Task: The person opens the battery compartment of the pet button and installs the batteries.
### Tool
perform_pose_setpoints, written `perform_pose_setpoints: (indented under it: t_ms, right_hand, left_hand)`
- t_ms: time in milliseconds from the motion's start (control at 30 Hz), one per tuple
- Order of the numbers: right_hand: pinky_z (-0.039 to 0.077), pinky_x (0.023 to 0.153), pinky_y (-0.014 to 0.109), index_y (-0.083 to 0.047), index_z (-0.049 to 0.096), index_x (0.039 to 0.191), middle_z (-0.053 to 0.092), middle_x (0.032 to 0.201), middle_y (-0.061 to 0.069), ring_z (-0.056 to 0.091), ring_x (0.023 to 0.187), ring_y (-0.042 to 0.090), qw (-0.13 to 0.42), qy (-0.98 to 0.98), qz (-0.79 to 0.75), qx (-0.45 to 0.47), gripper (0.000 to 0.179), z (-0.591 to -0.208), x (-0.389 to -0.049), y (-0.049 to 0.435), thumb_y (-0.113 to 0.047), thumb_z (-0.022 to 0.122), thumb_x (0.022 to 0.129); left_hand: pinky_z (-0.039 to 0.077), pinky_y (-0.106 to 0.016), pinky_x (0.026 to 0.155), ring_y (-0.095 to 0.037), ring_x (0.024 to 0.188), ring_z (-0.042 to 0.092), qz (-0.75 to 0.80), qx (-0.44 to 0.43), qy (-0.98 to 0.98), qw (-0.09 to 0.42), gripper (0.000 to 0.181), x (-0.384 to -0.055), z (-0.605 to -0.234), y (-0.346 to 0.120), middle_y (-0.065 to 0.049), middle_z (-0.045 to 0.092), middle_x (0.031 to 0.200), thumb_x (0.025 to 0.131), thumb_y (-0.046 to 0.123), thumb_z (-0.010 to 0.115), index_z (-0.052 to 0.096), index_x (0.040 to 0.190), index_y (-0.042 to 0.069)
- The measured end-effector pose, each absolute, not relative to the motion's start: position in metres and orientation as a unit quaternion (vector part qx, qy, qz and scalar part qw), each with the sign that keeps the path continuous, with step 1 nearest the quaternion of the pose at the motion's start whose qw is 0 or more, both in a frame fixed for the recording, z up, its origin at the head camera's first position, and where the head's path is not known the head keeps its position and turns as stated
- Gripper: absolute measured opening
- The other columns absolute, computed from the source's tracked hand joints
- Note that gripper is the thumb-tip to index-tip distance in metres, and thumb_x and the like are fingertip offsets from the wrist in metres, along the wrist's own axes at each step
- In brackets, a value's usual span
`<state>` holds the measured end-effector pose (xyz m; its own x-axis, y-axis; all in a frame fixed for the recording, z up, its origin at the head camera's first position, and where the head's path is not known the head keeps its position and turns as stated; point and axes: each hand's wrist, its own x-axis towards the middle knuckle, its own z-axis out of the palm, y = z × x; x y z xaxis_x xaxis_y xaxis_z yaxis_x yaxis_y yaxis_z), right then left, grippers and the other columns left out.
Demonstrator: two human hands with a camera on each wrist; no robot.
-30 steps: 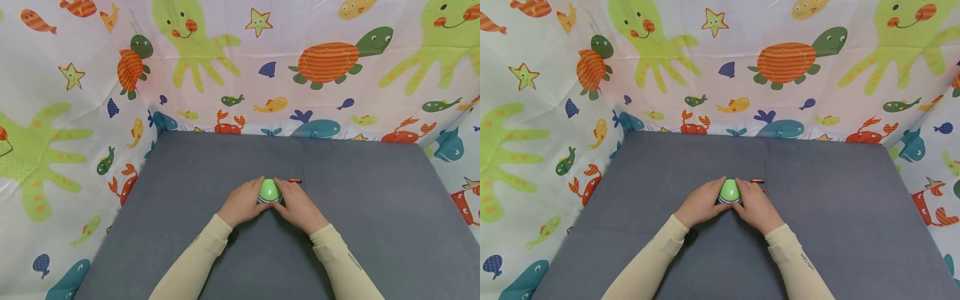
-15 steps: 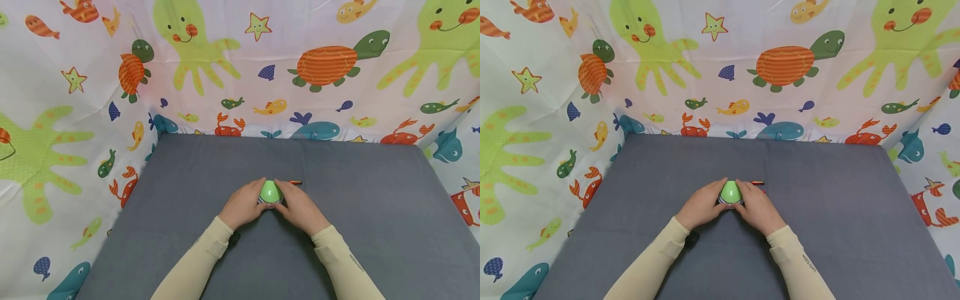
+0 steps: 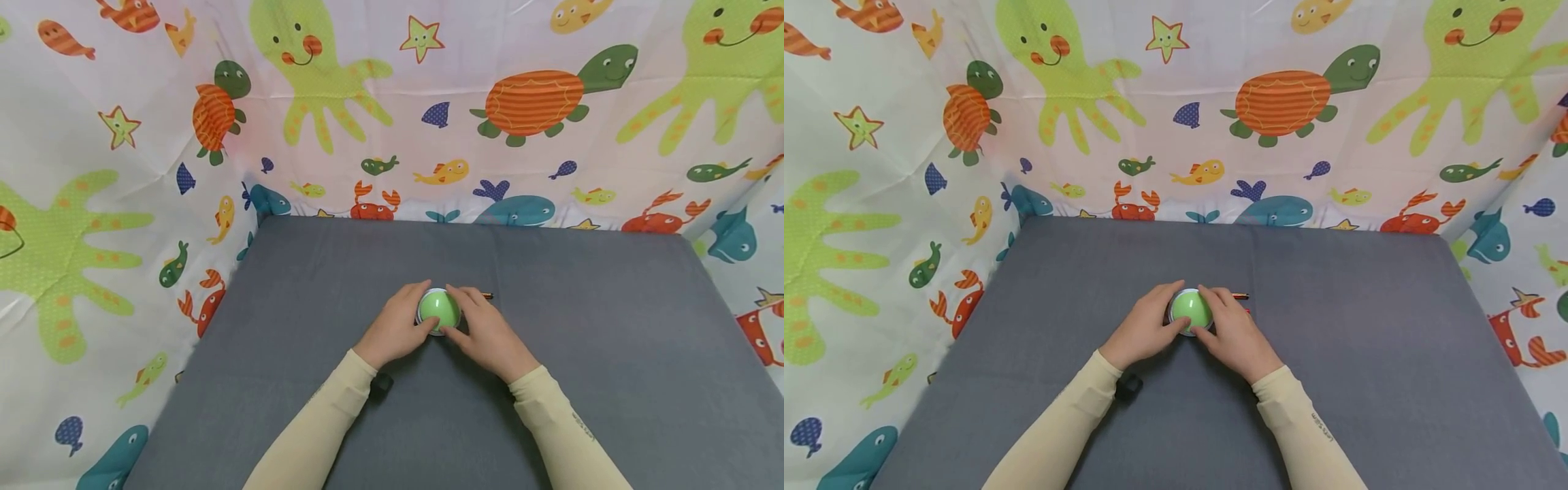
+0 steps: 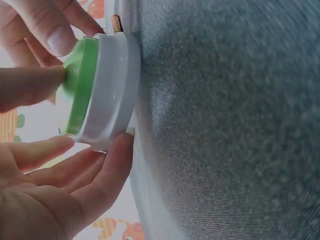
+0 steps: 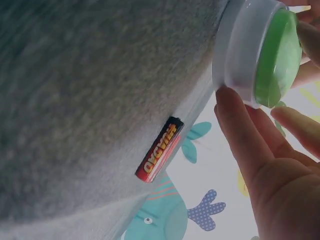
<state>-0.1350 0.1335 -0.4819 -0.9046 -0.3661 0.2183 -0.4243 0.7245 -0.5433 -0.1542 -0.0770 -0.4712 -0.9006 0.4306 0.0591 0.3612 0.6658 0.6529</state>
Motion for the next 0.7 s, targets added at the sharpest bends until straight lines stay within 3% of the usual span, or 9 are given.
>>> perform_pose_setpoints:
  t_ms: [167,400,700]
  right_hand:
    - [0.058,0.104,0.053,0.002,0.049,0.159,0.059,0.151,0.021,0.066,0.13,0.037,0.048,-0.926,0.313,0.206,0.075,-0.482,-0.136,0.137,-0.021,0.084,0.097]
    - [0.058,0.09,0.048,0.002,0.051,0.157,0.068,0.141,0.02,0.069,0.106,0.03,0.019,-0.932,0.328,0.155,0.076,-0.475,-0.139,0.143,-0.025,0.085,0.095]
    - [0.06,0.09,0.044,-0.004,0.054,0.157,0.063,0.137,0.013,0.067,0.105,0.026,0.053,-0.922,0.343,0.17,0.08,-0.474,-0.135,0.142,-0.015,0.092,0.088]
  left_hand:
    - [0.052,-0.046,0.115,-0.031,0.143,0.059,0.359,0.215,0.907,0.043,0.073,-0.153,-0.468,-0.076,-0.015,0.055,0.159,0.103,0.022,0.076,0.042,0.166,0.006]
    - [0.053,-0.044,0.113,-0.028,0.139,0.06,0.362,0.231,0.903,0.029,0.079,-0.156,-0.464,-0.071,-0.013,0.055,0.158,0.1,0.019,0.08,0.04,0.167,0.009]
    - [0.057,-0.042,0.105,-0.026,0.126,0.064,0.365,0.228,0.902,0.028,0.081,-0.153,-0.467,-0.074,-0.012,0.06,0.147,0.096,0.02,0.085,0.043,0.165,0.01]
